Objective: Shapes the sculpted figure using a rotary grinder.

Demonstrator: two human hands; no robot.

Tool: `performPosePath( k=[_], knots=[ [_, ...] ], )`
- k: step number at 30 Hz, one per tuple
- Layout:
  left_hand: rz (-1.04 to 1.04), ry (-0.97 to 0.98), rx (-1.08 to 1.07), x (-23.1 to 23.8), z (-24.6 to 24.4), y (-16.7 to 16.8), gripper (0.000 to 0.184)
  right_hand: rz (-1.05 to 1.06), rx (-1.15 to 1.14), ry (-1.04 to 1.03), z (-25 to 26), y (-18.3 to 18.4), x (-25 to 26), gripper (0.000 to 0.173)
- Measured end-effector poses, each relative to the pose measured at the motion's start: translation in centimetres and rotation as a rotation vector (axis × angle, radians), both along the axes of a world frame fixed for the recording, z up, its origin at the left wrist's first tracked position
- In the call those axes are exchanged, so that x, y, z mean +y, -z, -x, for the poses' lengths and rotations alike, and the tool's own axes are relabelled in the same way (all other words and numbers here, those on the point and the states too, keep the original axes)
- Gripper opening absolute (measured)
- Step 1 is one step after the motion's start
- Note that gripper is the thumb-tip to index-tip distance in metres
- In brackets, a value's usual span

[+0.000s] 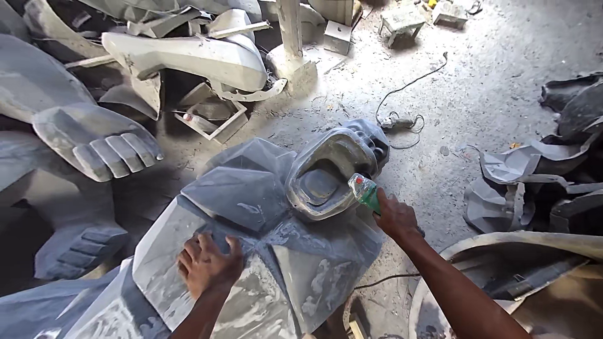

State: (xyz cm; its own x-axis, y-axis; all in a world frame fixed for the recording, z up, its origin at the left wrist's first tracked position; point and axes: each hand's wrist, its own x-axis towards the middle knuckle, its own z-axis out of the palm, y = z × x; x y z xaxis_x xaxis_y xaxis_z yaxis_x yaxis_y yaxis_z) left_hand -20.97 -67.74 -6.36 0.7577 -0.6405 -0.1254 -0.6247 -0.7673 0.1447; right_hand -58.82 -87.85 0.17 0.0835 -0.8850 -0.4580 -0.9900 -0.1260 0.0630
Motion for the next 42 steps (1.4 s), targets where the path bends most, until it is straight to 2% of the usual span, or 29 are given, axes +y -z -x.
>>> performPosePath(
  k=[3, 7, 10, 18, 21, 25, 35, 42],
  knots=[
    [-0.012, -0.009, 0.008, 0.2, 0.0, -0.1, 0.078, 0.034, 0.028, -0.021, 0.4, 0.2, 0.3, 0.066],
    [-0.077, 0.023, 0.060, -0.5, 1.6, -1.4, 0.072, -0.077, 0.027, -0.044, 2.1, -0.3, 1.5, 0.070],
    [-0.152, -0.030, 0.048, -0.7, 0.4, -1.7, 0.073, -0.019, -0.022, -0.079, 1.2, 1.2, 1.9, 0.070],
    [-0.080, -0.022, 0.013, -0.5, 0.7, -0.9, 0.070, -0.076, -0.013, -0.086, 1.3, 1.3, 3.0, 0.065],
    [-0.074, -0.023, 0.015, -0.5, 0.6, -0.8, 0.070, -0.004, -0.029, -0.042, 0.8, 1.9, 3.2, 0.066],
    [-0.052, -0.017, 0.028, -0.4, 0.5, -1.0, 0.071, 0.092, 0.044, -0.068, 0.3, 1.8, 2.2, 0.068],
    [-0.058, -0.057, 0.061, -0.3, 0.5, -0.9, 0.069, 0.021, 0.219, -0.198, -1.7, -0.2, 0.1, 0.061],
    [-0.029, -0.075, 0.077, -0.2, 0.5, -0.5, 0.068, -0.040, 0.346, -0.317, -0.9, -1.8, -0.2, 0.063]
  ],
)
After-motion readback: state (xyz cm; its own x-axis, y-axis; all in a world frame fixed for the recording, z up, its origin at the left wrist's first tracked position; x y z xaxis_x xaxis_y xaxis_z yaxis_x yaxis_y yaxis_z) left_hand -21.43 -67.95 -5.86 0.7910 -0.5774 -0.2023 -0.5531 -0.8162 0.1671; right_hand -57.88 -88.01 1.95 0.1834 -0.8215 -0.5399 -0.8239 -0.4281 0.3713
